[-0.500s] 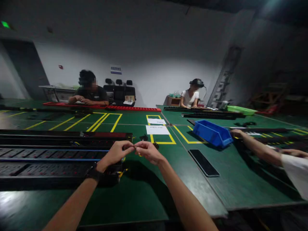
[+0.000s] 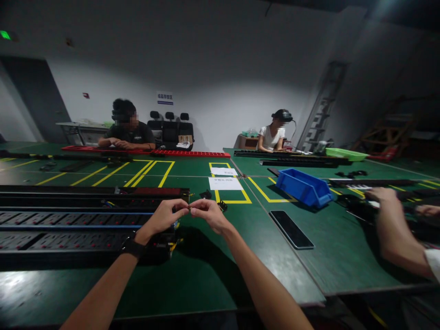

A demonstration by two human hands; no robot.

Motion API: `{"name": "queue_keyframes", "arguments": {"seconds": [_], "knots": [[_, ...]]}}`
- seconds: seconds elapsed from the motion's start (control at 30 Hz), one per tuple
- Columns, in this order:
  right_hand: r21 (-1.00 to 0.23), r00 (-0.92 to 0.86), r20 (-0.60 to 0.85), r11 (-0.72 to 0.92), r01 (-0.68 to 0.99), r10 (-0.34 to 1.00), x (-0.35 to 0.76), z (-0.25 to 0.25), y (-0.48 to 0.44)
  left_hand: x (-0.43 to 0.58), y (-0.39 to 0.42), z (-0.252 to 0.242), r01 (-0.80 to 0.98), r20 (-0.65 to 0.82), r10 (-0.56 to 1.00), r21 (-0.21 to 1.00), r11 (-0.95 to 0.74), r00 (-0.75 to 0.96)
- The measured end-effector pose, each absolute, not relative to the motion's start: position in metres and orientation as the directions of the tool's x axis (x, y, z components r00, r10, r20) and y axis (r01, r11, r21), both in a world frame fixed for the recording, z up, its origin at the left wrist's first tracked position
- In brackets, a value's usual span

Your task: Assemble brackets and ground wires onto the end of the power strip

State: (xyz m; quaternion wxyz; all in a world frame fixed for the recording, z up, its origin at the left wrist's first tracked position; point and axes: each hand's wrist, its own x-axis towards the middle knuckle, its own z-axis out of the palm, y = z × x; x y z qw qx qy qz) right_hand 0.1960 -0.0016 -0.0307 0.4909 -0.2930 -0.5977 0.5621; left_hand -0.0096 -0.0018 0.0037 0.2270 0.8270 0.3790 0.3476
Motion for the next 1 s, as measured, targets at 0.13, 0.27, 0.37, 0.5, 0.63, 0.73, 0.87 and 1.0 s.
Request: {"name": "queue_keyframes", "arguments": {"seconds": [0.13, 0.27, 0.37, 0.5, 0.63, 0.73, 0.87, 1.0], "knots": [[-0.962, -0.359, 0.261, 0.209, -0.178, 0.896, 0.197, -0.032, -0.001, -0.01, -0.002, 0.005, 0.474, 0.393, 0.788, 0.641, -0.604, 0.474], [-0.967, -0.338, 0.251, 0.217, -0.136, 0.907, 0.199, -0.03, -0.001, -0.011, -0.002, 0.005, 0.491, 0.381, 0.789, 0.628, -0.604, 0.483], [-0.956, -0.275, 0.294, 0.286, -0.072, 0.915, 0.2, -0.031, 0.002, -0.014, -0.001, 0.004, 0.572, 0.384, 0.814, 0.58, -0.58, 0.436], [-0.843, -0.132, 0.468, 0.486, 0.228, 0.874, 0.199, -0.043, 0.014, -0.019, -0.003, 0.006, 0.759, 0.377, 0.868, 0.446, -0.475, 0.322], [-0.65, -0.062, 0.611, 0.545, 0.53, 0.789, 0.192, -0.056, 0.036, -0.025, -0.005, 0.008, 0.884, 0.368, 0.9, 0.304, -0.354, 0.234], [-0.563, -0.091, 0.621, 0.524, 0.64, 0.779, 0.184, -0.058, 0.056, -0.029, -0.004, 0.008, 0.921, 0.337, 0.921, 0.26, -0.291, 0.195], [-0.524, -0.095, 0.594, 0.474, 0.708, 0.799, 0.173, -0.059, 0.077, -0.035, -0.002, 0.008, 0.939, 0.299, 0.94, 0.244, -0.245, 0.167], [-0.552, -0.058, 0.577, 0.441, 0.708, 0.815, 0.165, -0.067, 0.082, -0.038, -0.002, 0.007, 0.941, 0.274, 0.947, 0.243, -0.235, 0.166]]}}
